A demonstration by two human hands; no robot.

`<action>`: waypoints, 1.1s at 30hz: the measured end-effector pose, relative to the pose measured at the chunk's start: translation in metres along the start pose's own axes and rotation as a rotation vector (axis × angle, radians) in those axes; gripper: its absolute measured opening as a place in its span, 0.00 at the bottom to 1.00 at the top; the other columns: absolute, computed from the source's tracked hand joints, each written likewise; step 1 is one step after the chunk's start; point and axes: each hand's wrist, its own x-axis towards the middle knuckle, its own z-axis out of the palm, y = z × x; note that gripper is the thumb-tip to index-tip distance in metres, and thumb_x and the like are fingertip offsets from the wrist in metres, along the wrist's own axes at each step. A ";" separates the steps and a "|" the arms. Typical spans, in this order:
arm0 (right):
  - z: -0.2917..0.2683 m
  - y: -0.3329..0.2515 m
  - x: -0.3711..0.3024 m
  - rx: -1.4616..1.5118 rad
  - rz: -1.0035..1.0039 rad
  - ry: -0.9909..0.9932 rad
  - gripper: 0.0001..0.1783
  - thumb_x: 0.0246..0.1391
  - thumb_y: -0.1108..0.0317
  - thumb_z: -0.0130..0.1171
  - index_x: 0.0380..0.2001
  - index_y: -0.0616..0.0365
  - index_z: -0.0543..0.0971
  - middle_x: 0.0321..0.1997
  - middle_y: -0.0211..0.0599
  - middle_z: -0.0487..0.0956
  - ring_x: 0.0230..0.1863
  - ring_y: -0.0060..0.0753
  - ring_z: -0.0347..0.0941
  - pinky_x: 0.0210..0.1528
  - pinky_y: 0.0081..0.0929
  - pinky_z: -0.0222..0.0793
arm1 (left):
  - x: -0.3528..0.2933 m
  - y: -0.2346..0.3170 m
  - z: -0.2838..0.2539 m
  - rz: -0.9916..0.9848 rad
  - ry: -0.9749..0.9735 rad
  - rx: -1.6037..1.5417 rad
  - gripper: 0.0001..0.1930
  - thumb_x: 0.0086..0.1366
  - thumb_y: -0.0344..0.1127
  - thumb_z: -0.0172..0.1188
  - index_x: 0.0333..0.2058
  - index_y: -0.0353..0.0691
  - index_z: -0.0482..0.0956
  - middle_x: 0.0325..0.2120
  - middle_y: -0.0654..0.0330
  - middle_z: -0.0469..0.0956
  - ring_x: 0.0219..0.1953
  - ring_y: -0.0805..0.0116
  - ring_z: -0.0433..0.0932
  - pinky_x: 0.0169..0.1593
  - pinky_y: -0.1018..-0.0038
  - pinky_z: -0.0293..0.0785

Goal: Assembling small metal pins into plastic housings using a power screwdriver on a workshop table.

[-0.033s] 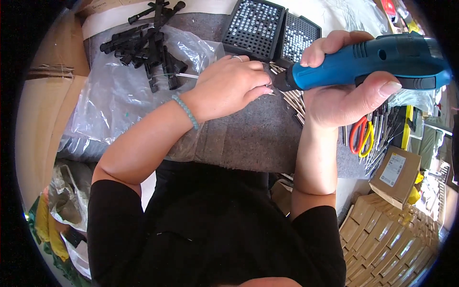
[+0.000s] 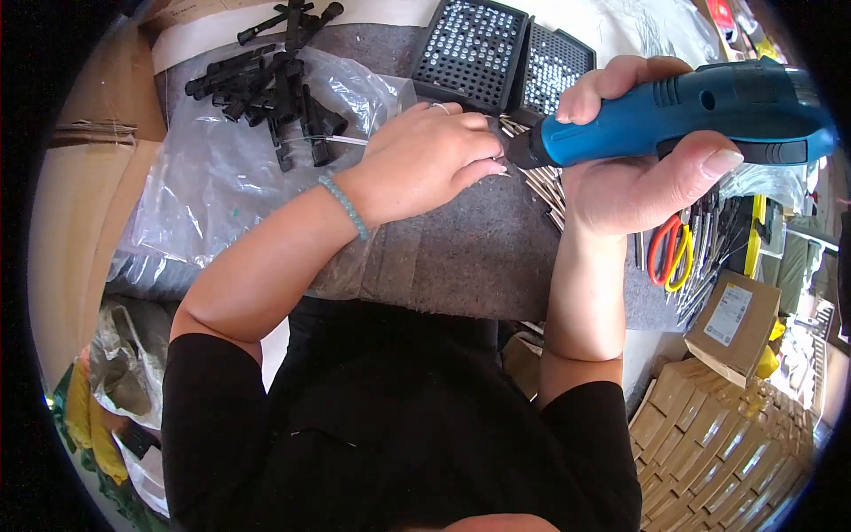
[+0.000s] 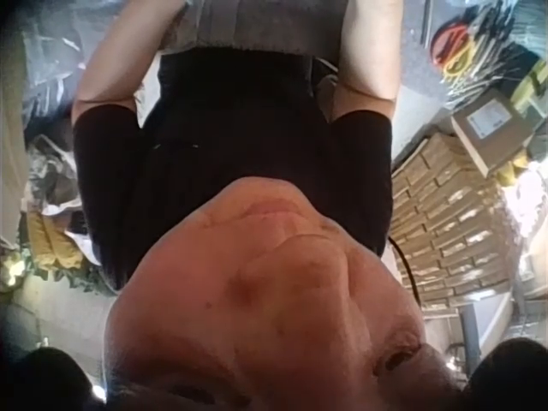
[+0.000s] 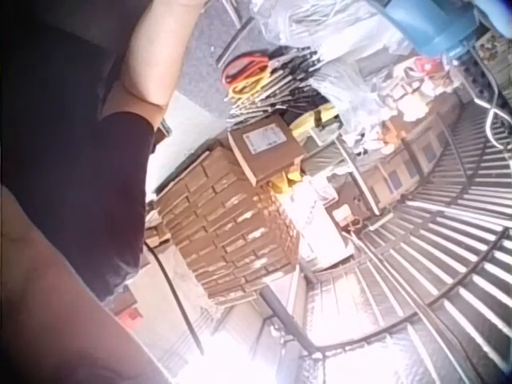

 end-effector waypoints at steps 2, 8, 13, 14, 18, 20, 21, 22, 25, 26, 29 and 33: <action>0.000 0.000 0.000 -0.010 -0.001 0.006 0.44 0.47 0.25 0.45 0.45 0.58 0.70 0.32 0.41 0.72 0.27 0.34 0.70 0.29 0.29 0.67 | 0.000 0.000 0.000 -0.001 -0.001 0.006 0.10 0.61 0.43 0.55 0.31 0.45 0.78 0.30 0.64 0.75 0.39 0.61 0.74 0.43 0.65 0.68; 0.000 0.002 0.000 -0.001 0.006 -0.007 0.44 0.47 0.24 0.45 0.44 0.58 0.70 0.31 0.40 0.72 0.27 0.33 0.69 0.29 0.29 0.66 | 0.000 0.000 0.000 -0.002 0.005 0.003 0.09 0.61 0.43 0.56 0.31 0.45 0.79 0.30 0.64 0.75 0.40 0.61 0.74 0.44 0.65 0.69; 0.001 0.007 0.003 0.114 -0.057 -0.002 0.41 0.49 0.30 0.49 0.43 0.62 0.69 0.29 0.42 0.72 0.23 0.32 0.70 0.26 0.26 0.67 | 0.000 0.001 -0.001 -0.010 -0.003 -0.001 0.09 0.60 0.42 0.56 0.31 0.45 0.79 0.30 0.64 0.75 0.39 0.61 0.74 0.44 0.65 0.69; 0.000 0.010 0.004 0.229 -0.119 -0.021 0.37 0.51 0.36 0.53 0.41 0.67 0.68 0.26 0.44 0.73 0.19 0.30 0.70 0.22 0.23 0.68 | 0.000 0.001 -0.001 -0.018 -0.011 -0.003 0.08 0.60 0.42 0.56 0.31 0.45 0.79 0.30 0.64 0.75 0.39 0.61 0.74 0.44 0.65 0.69; -0.001 0.009 0.003 0.179 -0.145 -0.028 0.37 0.52 0.36 0.52 0.41 0.67 0.68 0.25 0.44 0.72 0.19 0.30 0.70 0.22 0.23 0.68 | 0.000 0.001 -0.002 -0.019 -0.017 -0.004 0.08 0.60 0.42 0.56 0.32 0.45 0.79 0.30 0.64 0.75 0.39 0.61 0.74 0.44 0.65 0.68; 0.001 0.001 0.000 -0.040 0.000 0.002 0.45 0.47 0.23 0.43 0.45 0.58 0.70 0.32 0.39 0.72 0.27 0.33 0.69 0.29 0.28 0.66 | 0.000 0.001 -0.002 -0.033 -0.038 0.008 0.08 0.60 0.41 0.56 0.32 0.45 0.79 0.30 0.64 0.75 0.40 0.61 0.73 0.44 0.65 0.68; 0.002 0.001 0.000 -0.038 0.001 0.000 0.45 0.47 0.23 0.43 0.45 0.58 0.70 0.32 0.39 0.72 0.27 0.33 0.69 0.29 0.28 0.66 | 0.000 0.001 -0.002 -0.036 -0.037 0.010 0.08 0.60 0.41 0.56 0.32 0.45 0.79 0.30 0.64 0.75 0.40 0.61 0.73 0.44 0.65 0.68; 0.002 0.002 0.000 -0.029 -0.007 -0.002 0.45 0.48 0.24 0.43 0.45 0.58 0.70 0.32 0.39 0.72 0.26 0.33 0.69 0.29 0.28 0.66 | -0.001 0.000 -0.002 -0.031 -0.026 0.008 0.08 0.60 0.41 0.56 0.32 0.45 0.79 0.31 0.64 0.75 0.40 0.61 0.73 0.44 0.65 0.68; -0.012 0.019 0.006 0.153 -0.071 -0.095 0.45 0.48 0.24 0.43 0.45 0.59 0.70 0.31 0.40 0.72 0.26 0.33 0.69 0.28 0.28 0.66 | 0.000 -0.001 0.001 -0.012 -0.008 0.001 0.08 0.60 0.41 0.56 0.32 0.45 0.79 0.31 0.64 0.75 0.40 0.61 0.73 0.44 0.64 0.69; -0.019 0.025 0.008 0.331 -0.128 -0.189 0.45 0.48 0.24 0.43 0.45 0.59 0.70 0.31 0.40 0.72 0.26 0.33 0.69 0.28 0.28 0.66 | 0.001 -0.001 0.002 -0.002 -0.001 -0.001 0.08 0.60 0.41 0.56 0.32 0.45 0.79 0.31 0.64 0.75 0.40 0.61 0.73 0.45 0.64 0.69; -0.017 0.026 0.007 0.275 -0.119 -0.180 0.45 0.49 0.24 0.42 0.47 0.58 0.68 0.31 0.40 0.72 0.26 0.33 0.69 0.28 0.29 0.67 | 0.000 -0.001 0.000 -0.004 -0.001 0.005 0.08 0.60 0.41 0.56 0.32 0.45 0.79 0.31 0.64 0.75 0.40 0.60 0.73 0.45 0.64 0.69; 0.004 0.002 0.000 -0.036 -0.023 -0.036 0.44 0.50 0.26 0.42 0.52 0.56 0.65 0.30 0.41 0.72 0.25 0.33 0.70 0.27 0.29 0.67 | 0.000 -0.003 -0.001 -0.013 -0.022 -0.020 0.08 0.59 0.42 0.58 0.32 0.45 0.79 0.31 0.64 0.75 0.40 0.60 0.74 0.45 0.64 0.69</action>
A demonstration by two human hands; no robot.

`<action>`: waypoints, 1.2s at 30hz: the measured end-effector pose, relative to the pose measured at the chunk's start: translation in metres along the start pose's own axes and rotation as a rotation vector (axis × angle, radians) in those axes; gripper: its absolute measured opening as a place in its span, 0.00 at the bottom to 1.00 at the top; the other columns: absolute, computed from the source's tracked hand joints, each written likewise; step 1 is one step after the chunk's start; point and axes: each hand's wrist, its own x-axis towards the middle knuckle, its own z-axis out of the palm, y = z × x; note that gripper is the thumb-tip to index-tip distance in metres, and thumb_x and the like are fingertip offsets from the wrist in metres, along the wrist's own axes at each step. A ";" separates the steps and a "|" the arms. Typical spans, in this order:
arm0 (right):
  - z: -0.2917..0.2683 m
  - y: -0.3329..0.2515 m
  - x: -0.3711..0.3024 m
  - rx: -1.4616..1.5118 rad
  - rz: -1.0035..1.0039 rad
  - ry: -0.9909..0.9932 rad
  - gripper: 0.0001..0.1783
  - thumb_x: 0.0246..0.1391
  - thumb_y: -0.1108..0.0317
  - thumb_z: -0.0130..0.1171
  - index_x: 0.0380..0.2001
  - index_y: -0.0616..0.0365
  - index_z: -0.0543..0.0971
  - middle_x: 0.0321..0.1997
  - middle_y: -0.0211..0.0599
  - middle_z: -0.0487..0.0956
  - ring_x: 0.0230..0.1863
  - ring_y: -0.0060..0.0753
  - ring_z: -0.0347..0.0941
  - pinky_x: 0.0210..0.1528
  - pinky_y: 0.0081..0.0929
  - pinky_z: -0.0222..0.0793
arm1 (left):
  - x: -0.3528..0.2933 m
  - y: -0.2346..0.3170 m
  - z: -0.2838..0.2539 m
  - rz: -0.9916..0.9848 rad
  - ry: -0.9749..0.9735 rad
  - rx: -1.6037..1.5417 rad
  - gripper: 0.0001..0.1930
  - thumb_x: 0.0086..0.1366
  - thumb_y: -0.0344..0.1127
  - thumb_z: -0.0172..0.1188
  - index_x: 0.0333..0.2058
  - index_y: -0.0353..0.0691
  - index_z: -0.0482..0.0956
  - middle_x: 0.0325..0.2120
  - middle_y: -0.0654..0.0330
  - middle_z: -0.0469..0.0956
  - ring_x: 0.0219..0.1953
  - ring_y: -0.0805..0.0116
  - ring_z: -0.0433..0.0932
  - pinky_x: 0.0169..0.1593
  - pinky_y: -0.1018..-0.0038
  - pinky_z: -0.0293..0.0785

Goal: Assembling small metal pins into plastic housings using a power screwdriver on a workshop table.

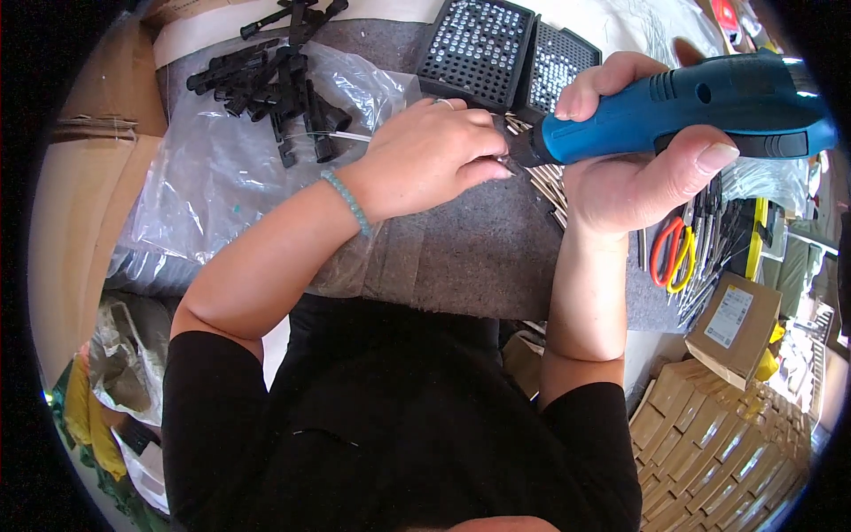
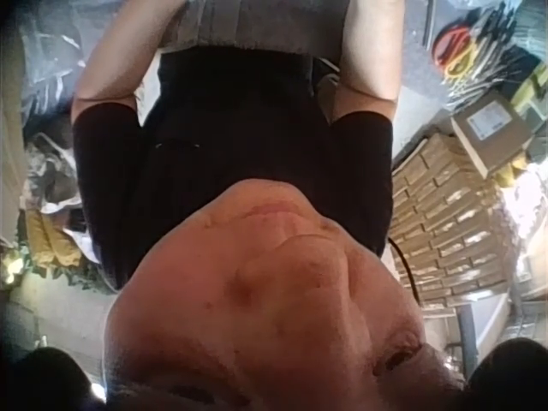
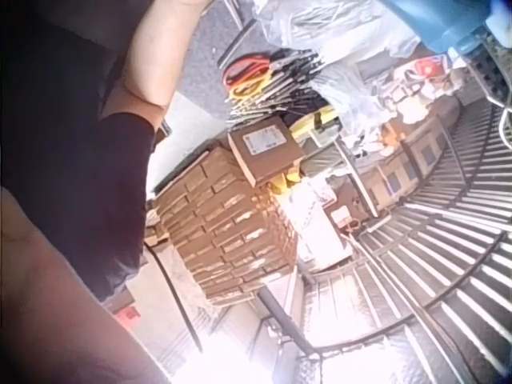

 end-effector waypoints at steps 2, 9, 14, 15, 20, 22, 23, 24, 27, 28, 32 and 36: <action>-0.001 -0.001 0.001 -0.042 -0.059 0.040 0.43 0.52 0.28 0.43 0.56 0.53 0.61 0.32 0.44 0.73 0.24 0.34 0.70 0.27 0.29 0.67 | 0.000 0.003 -0.007 0.008 -0.032 -0.042 0.09 0.55 0.38 0.63 0.32 0.42 0.78 0.31 0.61 0.76 0.38 0.58 0.74 0.41 0.64 0.68; -0.038 0.002 0.018 0.172 -0.154 -0.070 0.39 0.54 0.33 0.47 0.59 0.48 0.60 0.40 0.41 0.73 0.26 0.34 0.71 0.27 0.29 0.65 | 0.000 0.002 -0.005 0.032 -0.023 -0.042 0.08 0.53 0.34 0.63 0.33 0.44 0.78 0.31 0.62 0.75 0.39 0.58 0.74 0.42 0.64 0.68; -0.050 0.006 0.021 0.244 -0.157 -0.242 0.40 0.51 0.31 0.49 0.53 0.56 0.66 0.42 0.40 0.72 0.26 0.33 0.70 0.28 0.28 0.63 | -0.002 0.002 -0.004 0.026 -0.019 -0.032 0.09 0.52 0.32 0.62 0.34 0.45 0.77 0.32 0.62 0.75 0.39 0.58 0.74 0.42 0.64 0.68; -0.050 0.006 0.021 0.218 -0.132 -0.277 0.42 0.50 0.30 0.50 0.50 0.59 0.68 0.41 0.39 0.71 0.26 0.33 0.70 0.28 0.28 0.63 | -0.002 0.003 -0.005 0.026 -0.020 -0.032 0.09 0.52 0.32 0.62 0.34 0.45 0.77 0.32 0.62 0.75 0.39 0.58 0.74 0.42 0.64 0.68; -0.046 0.004 0.017 0.213 -0.126 -0.251 0.44 0.48 0.29 0.50 0.46 0.64 0.70 0.39 0.37 0.70 0.26 0.32 0.69 0.29 0.28 0.62 | -0.002 0.004 -0.007 0.049 -0.032 -0.011 0.10 0.52 0.31 0.62 0.35 0.44 0.77 0.33 0.60 0.74 0.39 0.57 0.73 0.43 0.64 0.68; -0.048 0.003 0.017 0.187 -0.111 -0.219 0.44 0.48 0.29 0.50 0.45 0.64 0.70 0.39 0.37 0.70 0.26 0.32 0.69 0.29 0.28 0.62 | -0.004 0.002 -0.006 0.055 -0.026 -0.013 0.10 0.52 0.31 0.62 0.36 0.44 0.77 0.33 0.60 0.74 0.39 0.57 0.73 0.44 0.64 0.69; -0.050 0.003 0.018 0.164 -0.071 -0.214 0.44 0.49 0.29 0.49 0.48 0.63 0.69 0.39 0.37 0.70 0.26 0.32 0.69 0.28 0.28 0.63 | -0.004 0.001 -0.006 0.060 -0.020 -0.015 0.10 0.52 0.31 0.62 0.36 0.43 0.77 0.34 0.59 0.74 0.39 0.57 0.73 0.44 0.64 0.69; -0.052 0.002 0.018 0.141 -0.031 -0.208 0.44 0.49 0.29 0.49 0.50 0.61 0.68 0.39 0.38 0.71 0.26 0.32 0.69 0.28 0.29 0.63 | -0.004 0.001 -0.005 0.061 -0.021 -0.016 0.10 0.52 0.31 0.62 0.36 0.43 0.77 0.34 0.59 0.74 0.39 0.57 0.73 0.44 0.64 0.69; -0.045 0.005 0.019 0.297 -0.154 -0.265 0.44 0.50 0.29 0.48 0.56 0.57 0.64 0.39 0.39 0.71 0.25 0.31 0.69 0.27 0.29 0.63 | -0.005 -0.001 -0.004 0.082 0.001 -0.018 0.11 0.53 0.31 0.62 0.37 0.42 0.77 0.34 0.59 0.74 0.40 0.57 0.73 0.44 0.64 0.69; -0.044 0.005 0.019 0.298 -0.153 -0.265 0.44 0.50 0.29 0.48 0.56 0.57 0.64 0.39 0.39 0.71 0.25 0.31 0.69 0.27 0.29 0.63 | -0.005 -0.002 -0.004 0.093 0.005 -0.018 0.11 0.53 0.31 0.62 0.37 0.42 0.78 0.34 0.59 0.74 0.40 0.56 0.73 0.44 0.65 0.69; -0.042 0.004 0.020 0.281 -0.159 -0.245 0.45 0.51 0.30 0.48 0.60 0.54 0.60 0.39 0.40 0.72 0.24 0.31 0.69 0.25 0.28 0.64 | -0.006 0.001 -0.003 0.105 0.029 -0.017 0.10 0.53 0.29 0.62 0.36 0.42 0.78 0.34 0.58 0.74 0.39 0.56 0.73 0.44 0.65 0.70; -0.044 0.007 0.021 0.279 -0.169 -0.254 0.45 0.50 0.30 0.49 0.58 0.58 0.63 0.39 0.40 0.73 0.23 0.31 0.68 0.24 0.27 0.63 | -0.007 0.002 -0.003 0.072 0.035 -0.057 0.09 0.53 0.29 0.61 0.35 0.39 0.78 0.34 0.57 0.74 0.39 0.56 0.73 0.43 0.65 0.70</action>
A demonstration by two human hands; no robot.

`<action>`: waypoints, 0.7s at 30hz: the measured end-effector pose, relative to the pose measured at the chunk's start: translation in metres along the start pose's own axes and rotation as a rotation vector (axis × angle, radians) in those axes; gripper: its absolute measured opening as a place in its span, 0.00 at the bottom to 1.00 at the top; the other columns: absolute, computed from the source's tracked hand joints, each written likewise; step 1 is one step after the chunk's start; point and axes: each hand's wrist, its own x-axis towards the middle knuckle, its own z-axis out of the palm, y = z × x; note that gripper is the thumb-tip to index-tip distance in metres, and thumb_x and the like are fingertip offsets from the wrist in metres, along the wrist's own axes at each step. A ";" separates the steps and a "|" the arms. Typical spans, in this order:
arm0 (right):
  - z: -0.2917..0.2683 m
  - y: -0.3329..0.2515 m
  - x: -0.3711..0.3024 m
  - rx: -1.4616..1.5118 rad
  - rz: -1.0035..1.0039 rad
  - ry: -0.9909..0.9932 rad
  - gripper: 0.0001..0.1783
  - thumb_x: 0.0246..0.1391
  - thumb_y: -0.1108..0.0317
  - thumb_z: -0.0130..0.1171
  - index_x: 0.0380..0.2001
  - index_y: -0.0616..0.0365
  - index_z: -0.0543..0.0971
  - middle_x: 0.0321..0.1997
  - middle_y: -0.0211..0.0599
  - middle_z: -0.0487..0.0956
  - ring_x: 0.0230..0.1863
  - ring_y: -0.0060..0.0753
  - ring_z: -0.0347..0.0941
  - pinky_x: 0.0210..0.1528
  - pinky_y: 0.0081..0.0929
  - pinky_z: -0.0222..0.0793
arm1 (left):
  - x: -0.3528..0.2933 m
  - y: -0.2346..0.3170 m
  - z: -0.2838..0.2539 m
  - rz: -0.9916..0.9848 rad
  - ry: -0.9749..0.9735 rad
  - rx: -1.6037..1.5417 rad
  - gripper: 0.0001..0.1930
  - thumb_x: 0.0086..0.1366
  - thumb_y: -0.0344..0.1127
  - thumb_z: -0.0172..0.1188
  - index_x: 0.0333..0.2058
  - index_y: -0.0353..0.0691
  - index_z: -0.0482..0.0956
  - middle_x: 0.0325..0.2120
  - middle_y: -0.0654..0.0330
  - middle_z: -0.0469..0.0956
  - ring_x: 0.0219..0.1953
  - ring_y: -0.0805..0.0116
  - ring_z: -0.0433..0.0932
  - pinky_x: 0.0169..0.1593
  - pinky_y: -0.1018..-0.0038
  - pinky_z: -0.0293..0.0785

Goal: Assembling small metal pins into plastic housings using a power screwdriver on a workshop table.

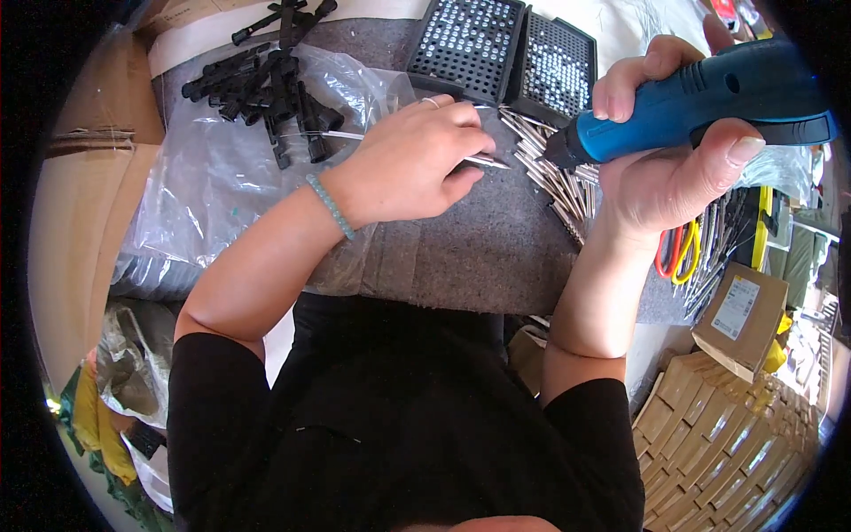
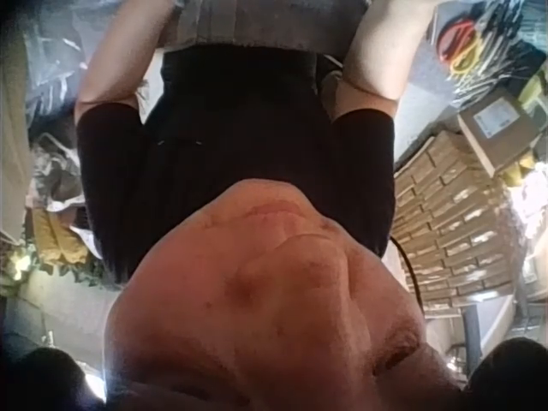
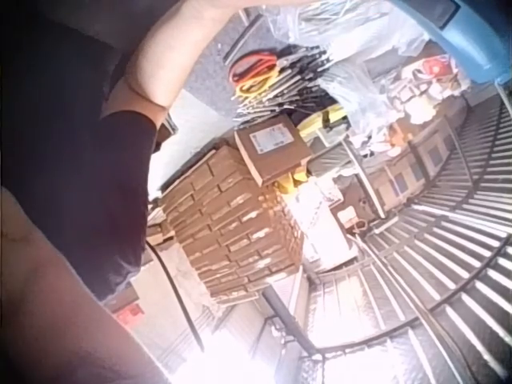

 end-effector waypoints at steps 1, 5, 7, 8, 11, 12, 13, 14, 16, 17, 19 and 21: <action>0.000 0.000 0.000 0.000 0.000 0.000 0.45 0.50 0.30 0.49 0.58 0.58 0.63 0.39 0.40 0.73 0.23 0.31 0.68 0.24 0.27 0.63 | -0.001 -0.001 0.001 0.006 0.020 -0.012 0.08 0.54 0.29 0.61 0.34 0.38 0.78 0.34 0.57 0.74 0.39 0.56 0.73 0.43 0.65 0.71; -0.002 0.001 -0.002 0.063 0.020 0.016 0.45 0.50 0.30 0.50 0.56 0.60 0.66 0.39 0.40 0.73 0.23 0.31 0.69 0.25 0.28 0.63 | -0.004 -0.001 0.001 0.026 0.027 -0.007 0.07 0.54 0.28 0.61 0.33 0.37 0.78 0.33 0.57 0.75 0.38 0.56 0.74 0.42 0.66 0.72; -0.003 0.001 -0.002 0.076 0.013 0.019 0.45 0.50 0.30 0.49 0.56 0.60 0.66 0.40 0.39 0.73 0.24 0.31 0.68 0.26 0.28 0.63 | -0.004 0.000 0.000 0.038 0.029 -0.004 0.07 0.54 0.28 0.62 0.33 0.36 0.79 0.33 0.57 0.75 0.38 0.56 0.74 0.42 0.67 0.72; -0.004 0.001 -0.002 0.082 0.014 0.015 0.45 0.50 0.30 0.49 0.56 0.60 0.66 0.40 0.39 0.73 0.24 0.31 0.68 0.26 0.28 0.63 | -0.004 0.001 0.000 0.051 0.030 -0.001 0.08 0.54 0.28 0.62 0.34 0.36 0.79 0.33 0.56 0.75 0.38 0.56 0.74 0.42 0.67 0.72; -0.002 0.001 -0.002 0.083 0.017 0.013 0.45 0.50 0.30 0.49 0.56 0.59 0.66 0.39 0.39 0.73 0.24 0.31 0.68 0.26 0.28 0.63 | -0.005 -0.001 0.003 0.028 0.050 -0.027 0.08 0.53 0.28 0.62 0.33 0.36 0.79 0.34 0.56 0.75 0.39 0.56 0.74 0.42 0.67 0.72; -0.002 0.001 -0.002 0.079 0.015 0.015 0.45 0.50 0.30 0.49 0.55 0.59 0.67 0.39 0.38 0.73 0.24 0.31 0.68 0.26 0.28 0.63 | -0.005 0.000 0.002 0.028 0.049 -0.027 0.08 0.53 0.28 0.62 0.33 0.36 0.79 0.34 0.56 0.75 0.39 0.56 0.74 0.42 0.67 0.72; -0.003 0.001 -0.002 0.079 0.014 0.016 0.45 0.50 0.30 0.49 0.55 0.59 0.67 0.39 0.38 0.73 0.24 0.31 0.68 0.26 0.28 0.63 | -0.004 0.001 0.002 0.017 0.065 -0.032 0.08 0.53 0.27 0.63 0.33 0.36 0.78 0.34 0.56 0.75 0.39 0.56 0.74 0.42 0.67 0.72; -0.004 0.002 -0.003 0.076 0.010 0.003 0.45 0.50 0.30 0.49 0.55 0.59 0.67 0.39 0.38 0.73 0.24 0.31 0.69 0.26 0.28 0.63 | -0.004 0.001 0.001 0.005 0.082 -0.037 0.07 0.52 0.27 0.63 0.32 0.36 0.78 0.34 0.56 0.75 0.39 0.56 0.74 0.42 0.67 0.72; -0.004 0.002 -0.003 0.074 0.007 -0.009 0.45 0.50 0.30 0.49 0.55 0.59 0.67 0.39 0.38 0.73 0.24 0.31 0.69 0.26 0.27 0.63 | -0.005 0.000 0.001 0.020 0.067 -0.034 0.07 0.52 0.26 0.63 0.32 0.36 0.78 0.34 0.56 0.75 0.39 0.56 0.74 0.42 0.67 0.72; -0.002 0.002 -0.003 0.067 0.009 0.006 0.44 0.50 0.30 0.50 0.55 0.59 0.67 0.39 0.38 0.73 0.24 0.31 0.69 0.26 0.27 0.63 | -0.005 -0.001 0.000 0.035 0.053 -0.032 0.07 0.51 0.26 0.63 0.31 0.36 0.78 0.34 0.56 0.75 0.39 0.56 0.73 0.42 0.67 0.72; 0.000 0.001 -0.004 0.060 0.013 0.021 0.44 0.50 0.30 0.50 0.54 0.59 0.67 0.39 0.38 0.73 0.25 0.32 0.69 0.26 0.27 0.63 | -0.006 -0.001 0.001 0.025 0.046 -0.048 0.07 0.51 0.26 0.64 0.31 0.36 0.78 0.33 0.56 0.74 0.39 0.56 0.73 0.42 0.67 0.72; 0.001 0.001 -0.005 0.049 0.021 0.056 0.44 0.50 0.30 0.50 0.54 0.60 0.67 0.38 0.39 0.73 0.24 0.32 0.69 0.26 0.27 0.63 | -0.006 0.000 0.002 0.015 0.038 -0.064 0.08 0.50 0.25 0.64 0.31 0.36 0.78 0.33 0.56 0.74 0.39 0.56 0.73 0.42 0.67 0.72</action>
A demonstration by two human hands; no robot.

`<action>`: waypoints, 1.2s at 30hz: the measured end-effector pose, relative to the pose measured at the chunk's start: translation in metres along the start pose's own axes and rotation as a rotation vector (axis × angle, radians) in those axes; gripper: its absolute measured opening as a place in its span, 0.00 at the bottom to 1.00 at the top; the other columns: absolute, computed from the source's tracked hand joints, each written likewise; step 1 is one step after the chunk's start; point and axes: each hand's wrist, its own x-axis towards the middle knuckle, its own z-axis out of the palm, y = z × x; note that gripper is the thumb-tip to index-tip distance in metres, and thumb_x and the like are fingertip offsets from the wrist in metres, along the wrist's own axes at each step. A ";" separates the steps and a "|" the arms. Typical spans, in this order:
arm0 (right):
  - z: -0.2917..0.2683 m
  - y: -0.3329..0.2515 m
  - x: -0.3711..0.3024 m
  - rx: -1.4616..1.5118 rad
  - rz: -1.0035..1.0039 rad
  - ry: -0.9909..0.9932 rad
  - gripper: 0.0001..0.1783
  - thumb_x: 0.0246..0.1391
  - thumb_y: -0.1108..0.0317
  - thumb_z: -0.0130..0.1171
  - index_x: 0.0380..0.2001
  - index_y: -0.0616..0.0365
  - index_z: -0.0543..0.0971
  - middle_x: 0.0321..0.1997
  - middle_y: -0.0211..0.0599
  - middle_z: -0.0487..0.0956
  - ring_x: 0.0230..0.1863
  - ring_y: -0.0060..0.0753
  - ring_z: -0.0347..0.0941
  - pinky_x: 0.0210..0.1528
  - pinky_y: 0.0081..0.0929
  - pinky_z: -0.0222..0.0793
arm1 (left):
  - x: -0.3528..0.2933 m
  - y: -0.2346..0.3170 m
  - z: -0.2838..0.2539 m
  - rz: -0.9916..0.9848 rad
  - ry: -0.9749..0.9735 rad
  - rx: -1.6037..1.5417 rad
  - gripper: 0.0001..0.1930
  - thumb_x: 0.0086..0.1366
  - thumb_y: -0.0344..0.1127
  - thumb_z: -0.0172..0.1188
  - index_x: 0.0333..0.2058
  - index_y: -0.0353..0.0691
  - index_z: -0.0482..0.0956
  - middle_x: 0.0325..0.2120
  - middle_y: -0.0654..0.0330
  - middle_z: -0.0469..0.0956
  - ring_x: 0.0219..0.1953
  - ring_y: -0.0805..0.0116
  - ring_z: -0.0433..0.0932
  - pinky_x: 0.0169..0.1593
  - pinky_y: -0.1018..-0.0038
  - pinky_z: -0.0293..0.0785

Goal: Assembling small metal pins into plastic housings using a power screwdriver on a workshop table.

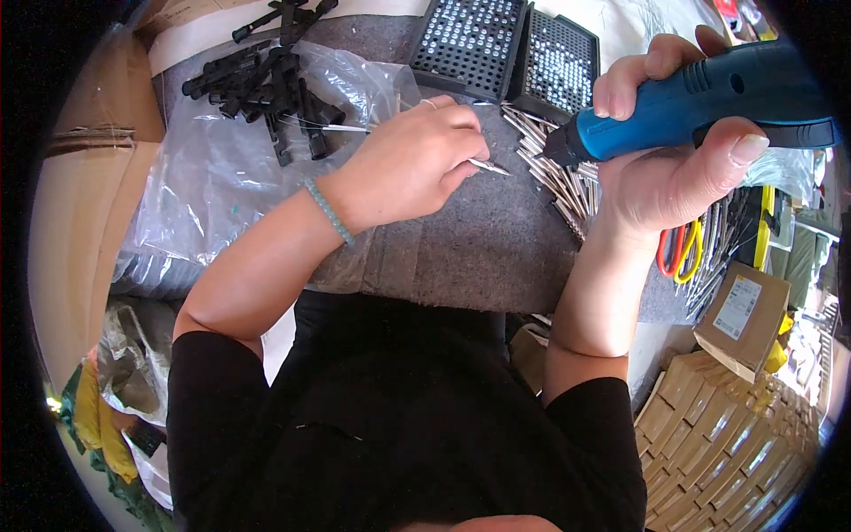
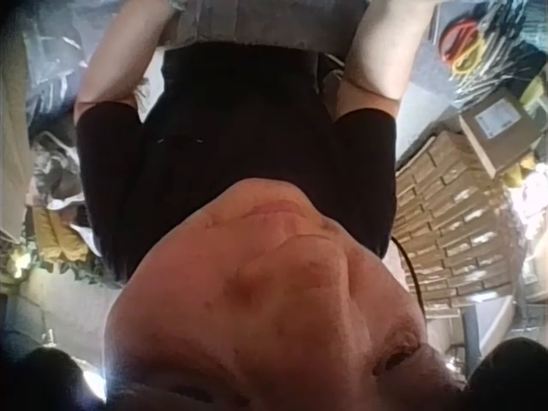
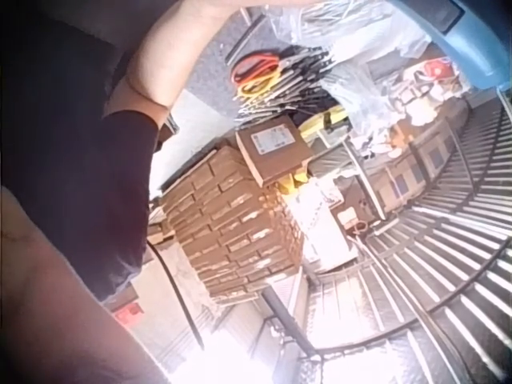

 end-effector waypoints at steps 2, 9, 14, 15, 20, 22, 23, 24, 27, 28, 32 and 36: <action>0.001 0.000 0.000 -0.005 0.002 -0.007 0.44 0.49 0.30 0.50 0.54 0.60 0.67 0.38 0.39 0.72 0.24 0.32 0.69 0.26 0.28 0.63 | 0.000 0.001 0.001 0.002 0.024 -0.016 0.08 0.49 0.25 0.64 0.30 0.36 0.78 0.33 0.56 0.74 0.39 0.56 0.73 0.42 0.66 0.72; 0.003 0.002 0.001 0.008 0.001 -0.016 0.43 0.51 0.31 0.49 0.53 0.61 0.67 0.37 0.40 0.71 0.25 0.32 0.69 0.27 0.28 0.64 | 0.000 0.002 0.000 -0.020 0.009 -0.019 0.08 0.49 0.25 0.65 0.30 0.36 0.78 0.33 0.56 0.74 0.39 0.56 0.73 0.42 0.66 0.72; 0.006 0.002 0.000 -0.013 -0.009 -0.020 0.42 0.52 0.32 0.48 0.54 0.60 0.66 0.37 0.39 0.71 0.25 0.32 0.69 0.27 0.29 0.64 | -0.001 0.002 0.003 -0.004 0.065 0.009 0.09 0.49 0.26 0.65 0.31 0.37 0.78 0.33 0.56 0.74 0.38 0.56 0.74 0.42 0.67 0.72; 0.006 0.003 0.000 -0.025 -0.021 -0.034 0.42 0.53 0.32 0.47 0.54 0.60 0.66 0.37 0.39 0.71 0.24 0.31 0.69 0.27 0.29 0.64 | 0.000 0.003 0.004 -0.005 0.065 0.009 0.09 0.49 0.26 0.65 0.31 0.37 0.78 0.33 0.56 0.74 0.38 0.56 0.74 0.42 0.67 0.72; 0.007 0.002 0.000 0.000 0.000 -0.017 0.41 0.53 0.32 0.47 0.54 0.60 0.66 0.37 0.39 0.72 0.24 0.31 0.69 0.26 0.29 0.64 | 0.001 0.003 0.005 0.020 0.039 0.101 0.08 0.52 0.29 0.64 0.32 0.37 0.78 0.33 0.57 0.74 0.38 0.57 0.74 0.41 0.67 0.72; 0.007 0.002 0.000 0.002 0.005 -0.013 0.41 0.53 0.32 0.47 0.54 0.59 0.66 0.37 0.39 0.72 0.24 0.31 0.69 0.26 0.29 0.64 | 0.002 0.002 0.007 0.031 0.054 0.126 0.08 0.51 0.30 0.65 0.32 0.38 0.78 0.32 0.58 0.74 0.37 0.58 0.74 0.40 0.67 0.72; 0.007 0.002 0.000 -0.001 -0.001 -0.014 0.41 0.53 0.32 0.47 0.54 0.59 0.66 0.37 0.38 0.72 0.24 0.31 0.69 0.26 0.29 0.64 | 0.002 0.003 0.008 0.043 0.071 0.150 0.09 0.51 0.31 0.65 0.32 0.39 0.79 0.32 0.59 0.74 0.37 0.59 0.74 0.39 0.67 0.72; 0.007 0.002 0.000 -0.004 -0.006 -0.014 0.41 0.53 0.32 0.47 0.54 0.59 0.67 0.37 0.38 0.72 0.24 0.31 0.69 0.26 0.29 0.64 | 0.003 0.004 0.008 0.042 0.069 0.150 0.09 0.51 0.31 0.65 0.32 0.39 0.79 0.32 0.59 0.74 0.37 0.59 0.74 0.39 0.67 0.72; 0.007 0.002 0.000 -0.022 -0.010 -0.020 0.41 0.53 0.32 0.47 0.54 0.60 0.67 0.37 0.38 0.72 0.24 0.31 0.68 0.26 0.29 0.64 | 0.005 0.006 0.011 0.023 0.065 0.182 0.09 0.50 0.34 0.66 0.31 0.41 0.78 0.30 0.61 0.74 0.35 0.60 0.74 0.37 0.68 0.72; 0.007 0.002 0.000 -0.022 -0.011 -0.018 0.41 0.53 0.32 0.47 0.54 0.60 0.67 0.37 0.38 0.72 0.24 0.31 0.68 0.26 0.29 0.64 | 0.005 0.005 0.012 0.035 0.077 0.205 0.09 0.50 0.35 0.66 0.30 0.42 0.78 0.30 0.62 0.73 0.35 0.61 0.74 0.36 0.68 0.72; 0.049 -0.011 0.000 -0.137 0.042 0.203 0.35 0.55 0.39 0.50 0.50 0.61 0.67 0.29 0.37 0.71 0.21 0.27 0.69 0.22 0.23 0.65 | 0.005 0.006 0.014 0.030 0.086 0.237 0.09 0.50 0.35 0.66 0.30 0.43 0.78 0.29 0.63 0.72 0.34 0.62 0.73 0.35 0.68 0.71; 0.066 -0.016 0.001 -0.237 0.098 0.412 0.26 0.57 0.49 0.54 0.43 0.62 0.67 0.23 0.35 0.69 0.18 0.24 0.68 0.17 0.18 0.65 | 0.005 0.007 0.014 0.009 0.108 0.251 0.08 0.51 0.36 0.65 0.30 0.43 0.78 0.29 0.62 0.72 0.34 0.62 0.73 0.35 0.68 0.71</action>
